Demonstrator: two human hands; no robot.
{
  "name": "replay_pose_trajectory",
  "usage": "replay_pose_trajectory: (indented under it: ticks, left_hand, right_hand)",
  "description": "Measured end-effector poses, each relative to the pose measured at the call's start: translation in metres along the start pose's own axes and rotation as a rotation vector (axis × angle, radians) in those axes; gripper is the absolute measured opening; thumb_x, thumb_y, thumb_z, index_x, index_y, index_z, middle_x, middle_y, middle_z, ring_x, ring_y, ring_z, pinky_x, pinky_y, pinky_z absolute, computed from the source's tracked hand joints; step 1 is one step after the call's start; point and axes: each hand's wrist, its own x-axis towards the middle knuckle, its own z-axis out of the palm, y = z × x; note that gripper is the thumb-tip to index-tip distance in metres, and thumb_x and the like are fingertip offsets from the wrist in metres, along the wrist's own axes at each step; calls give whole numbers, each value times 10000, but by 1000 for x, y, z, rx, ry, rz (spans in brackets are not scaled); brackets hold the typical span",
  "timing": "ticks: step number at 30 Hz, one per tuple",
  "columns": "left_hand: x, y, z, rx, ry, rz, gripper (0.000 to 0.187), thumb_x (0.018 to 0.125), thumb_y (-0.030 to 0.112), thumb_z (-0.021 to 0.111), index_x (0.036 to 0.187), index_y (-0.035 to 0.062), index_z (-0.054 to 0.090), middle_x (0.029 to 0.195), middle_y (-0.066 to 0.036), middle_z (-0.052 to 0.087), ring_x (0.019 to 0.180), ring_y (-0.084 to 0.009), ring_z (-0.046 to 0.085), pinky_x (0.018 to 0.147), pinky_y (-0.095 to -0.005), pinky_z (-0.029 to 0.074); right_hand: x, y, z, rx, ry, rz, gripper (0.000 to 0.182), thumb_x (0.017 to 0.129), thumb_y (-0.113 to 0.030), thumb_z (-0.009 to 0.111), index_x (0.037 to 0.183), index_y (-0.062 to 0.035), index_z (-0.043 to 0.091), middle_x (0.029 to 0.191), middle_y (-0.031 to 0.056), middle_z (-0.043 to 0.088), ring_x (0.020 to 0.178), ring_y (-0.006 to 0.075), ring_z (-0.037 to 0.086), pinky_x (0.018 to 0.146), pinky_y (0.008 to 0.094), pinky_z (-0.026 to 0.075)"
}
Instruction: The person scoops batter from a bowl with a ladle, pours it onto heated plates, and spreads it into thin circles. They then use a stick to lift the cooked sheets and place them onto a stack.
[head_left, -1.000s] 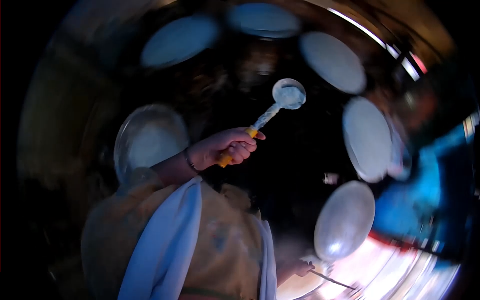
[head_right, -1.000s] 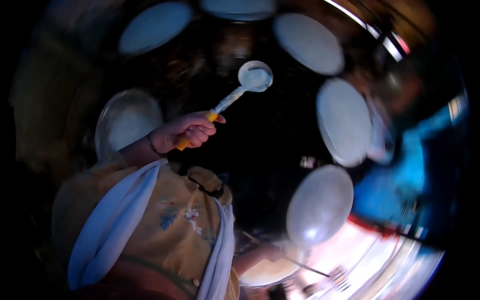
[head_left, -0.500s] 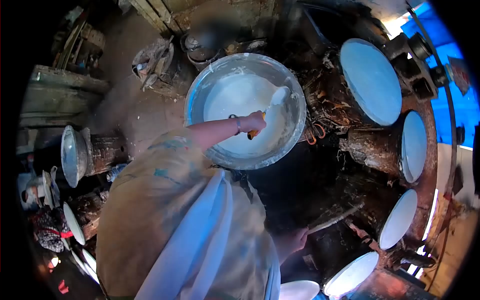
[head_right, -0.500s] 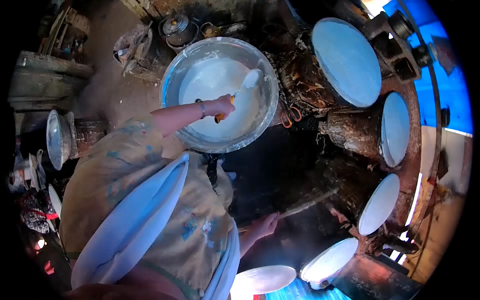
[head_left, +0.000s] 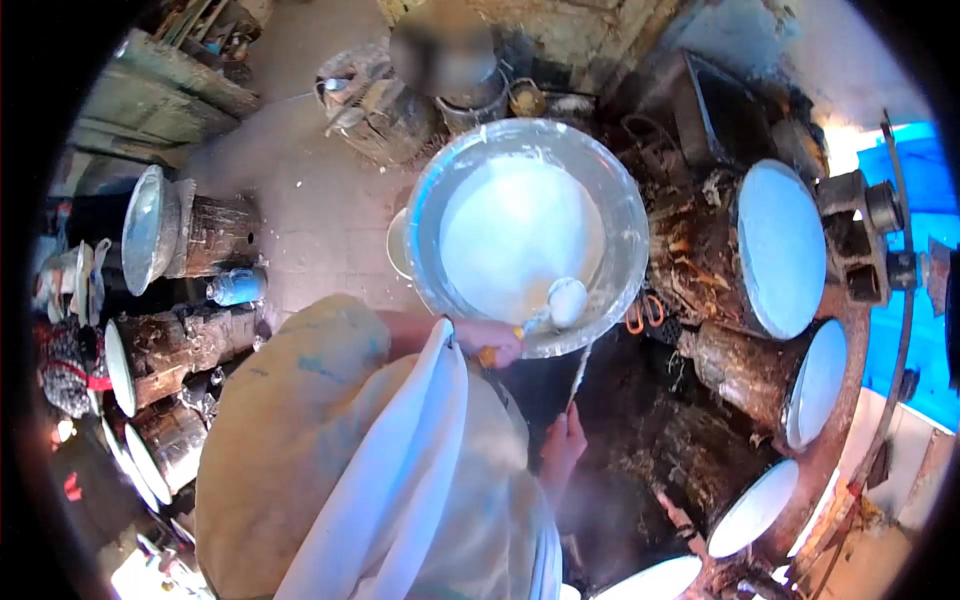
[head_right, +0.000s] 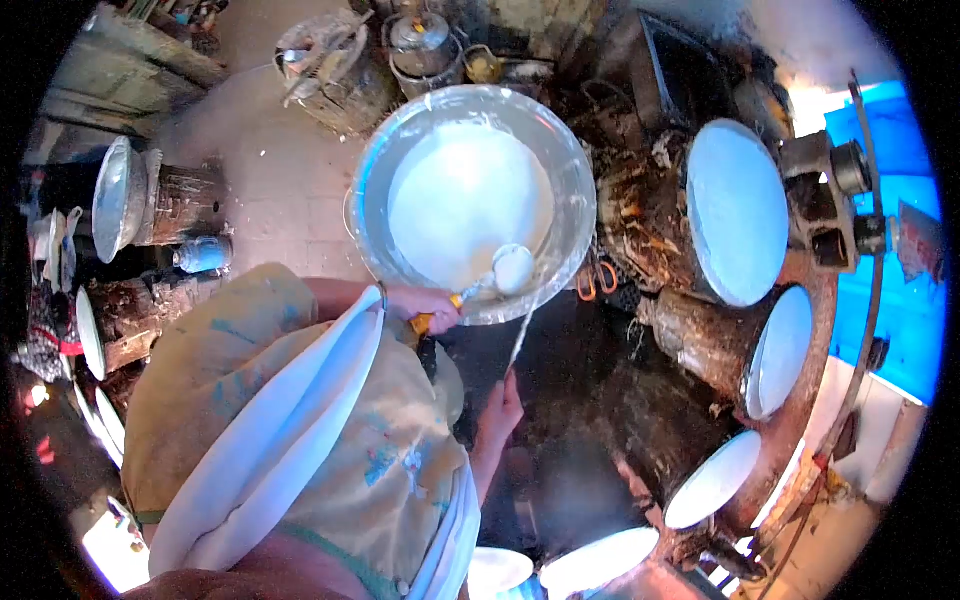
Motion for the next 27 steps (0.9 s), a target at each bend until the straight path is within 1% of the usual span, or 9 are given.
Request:
replay_pose_trajectory:
  ticks: [2,5,7,9,10,12,15,21,27]
  left_hand:
    - [-7,10,36,-487,-83,-61,48,860,81,474,834,72,434,567,69,351,438,-24,364,379,-172,321]
    - [-16,19,68,-724,-242,-80,114,889,97,445,988,76,392,584,82,317,453,4,344,388,-135,299]
    - [-41,27,102,-557,-188,-13,136,888,90,443,1014,77,392,589,84,308,446,7,330,385,-133,291]
    - [-62,37,128,-210,-83,117,215,872,77,451,1080,87,394,592,87,282,423,11,292,371,-127,262]
    - [-73,43,142,-189,-88,104,215,872,77,451,1080,87,394,592,87,282,423,11,292,371,-127,262]
    - [-99,58,175,150,89,237,302,831,31,452,1118,97,385,570,82,293,390,21,260,327,-135,218]
    - [-136,85,214,412,179,291,343,793,16,455,1119,97,384,551,77,289,366,14,244,309,-142,193]
    - [-180,111,205,378,102,452,388,790,0,481,1151,99,377,555,68,284,367,18,263,302,-133,179]
    - [-169,127,188,130,164,251,325,832,-3,442,1136,93,380,564,66,284,396,20,266,329,-124,211]
  right_hand:
    - [5,-7,12,-199,-139,140,369,878,-119,482,1244,-76,494,609,-35,461,431,27,373,356,179,291]
    - [6,1,16,-224,-123,-129,358,876,-109,479,1230,-74,510,586,-41,446,435,29,380,368,181,302]
    - [-7,-21,13,-237,-53,-233,353,875,-107,481,1225,-74,516,579,-48,435,435,23,369,372,177,297]
    - [-22,-62,6,111,-82,123,354,870,-96,491,1222,-70,519,594,-52,429,443,11,352,380,169,288]
    - [-21,-65,3,128,-67,112,354,870,-96,491,1222,-70,519,594,-52,429,443,11,352,380,169,288]
    - [-19,-71,-1,37,-51,-101,355,843,-52,506,1195,-10,523,839,64,622,718,94,548,660,228,443]
    - [-16,-79,-2,-27,-4,-334,359,822,-22,522,1180,12,528,888,99,629,764,118,564,710,243,446]
    - [-22,-111,10,82,6,-612,391,770,42,558,1160,26,539,939,118,630,816,140,577,740,250,445]
    - [-14,-129,32,75,125,-726,366,768,35,591,1132,20,564,732,38,561,646,81,491,618,209,417]
